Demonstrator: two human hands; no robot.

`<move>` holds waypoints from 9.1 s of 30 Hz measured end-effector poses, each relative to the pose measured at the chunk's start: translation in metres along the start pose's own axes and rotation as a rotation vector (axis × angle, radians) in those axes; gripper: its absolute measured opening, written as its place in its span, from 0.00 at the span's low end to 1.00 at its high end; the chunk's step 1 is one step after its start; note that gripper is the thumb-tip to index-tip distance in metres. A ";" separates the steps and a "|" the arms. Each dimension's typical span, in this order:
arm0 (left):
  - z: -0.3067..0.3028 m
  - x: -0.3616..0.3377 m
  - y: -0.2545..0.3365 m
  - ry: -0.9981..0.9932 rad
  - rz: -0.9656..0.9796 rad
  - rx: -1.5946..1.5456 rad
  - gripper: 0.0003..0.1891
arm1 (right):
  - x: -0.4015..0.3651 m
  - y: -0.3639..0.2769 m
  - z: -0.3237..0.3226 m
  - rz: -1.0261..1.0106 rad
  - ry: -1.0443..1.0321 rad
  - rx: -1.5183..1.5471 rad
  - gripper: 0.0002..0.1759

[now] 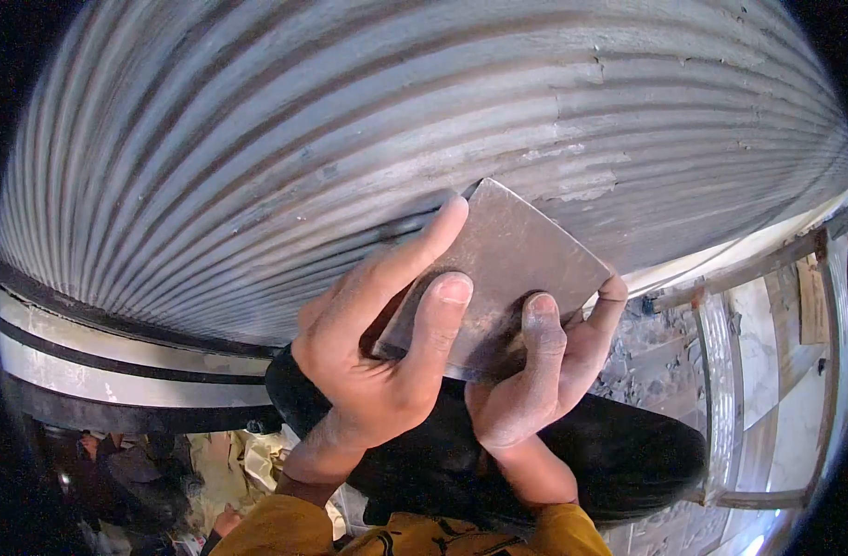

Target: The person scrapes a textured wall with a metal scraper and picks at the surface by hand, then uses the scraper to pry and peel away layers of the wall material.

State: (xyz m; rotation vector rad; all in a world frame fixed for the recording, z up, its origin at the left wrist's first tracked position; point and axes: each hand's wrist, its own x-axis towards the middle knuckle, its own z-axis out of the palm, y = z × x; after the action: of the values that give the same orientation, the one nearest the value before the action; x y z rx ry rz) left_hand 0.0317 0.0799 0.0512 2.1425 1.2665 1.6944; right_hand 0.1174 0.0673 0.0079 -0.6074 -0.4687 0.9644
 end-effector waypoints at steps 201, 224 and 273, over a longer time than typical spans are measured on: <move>0.032 -0.003 0.008 -0.077 0.270 0.353 0.29 | 0.124 -0.068 -0.040 -0.780 -0.770 -0.245 0.16; 0.045 -0.008 -0.006 0.094 0.235 0.402 0.36 | 0.160 -0.103 -0.024 -0.883 -1.103 -0.413 0.17; 0.052 -0.013 -0.021 0.166 0.297 0.505 0.31 | 0.149 -0.093 -0.027 -0.718 -0.946 -0.339 0.16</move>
State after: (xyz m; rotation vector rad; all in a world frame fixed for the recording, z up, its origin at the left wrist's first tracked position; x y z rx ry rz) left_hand 0.0644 0.1046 0.0107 2.6282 1.6370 1.8495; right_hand 0.2648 0.1487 0.0649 -0.1969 -1.5946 0.4175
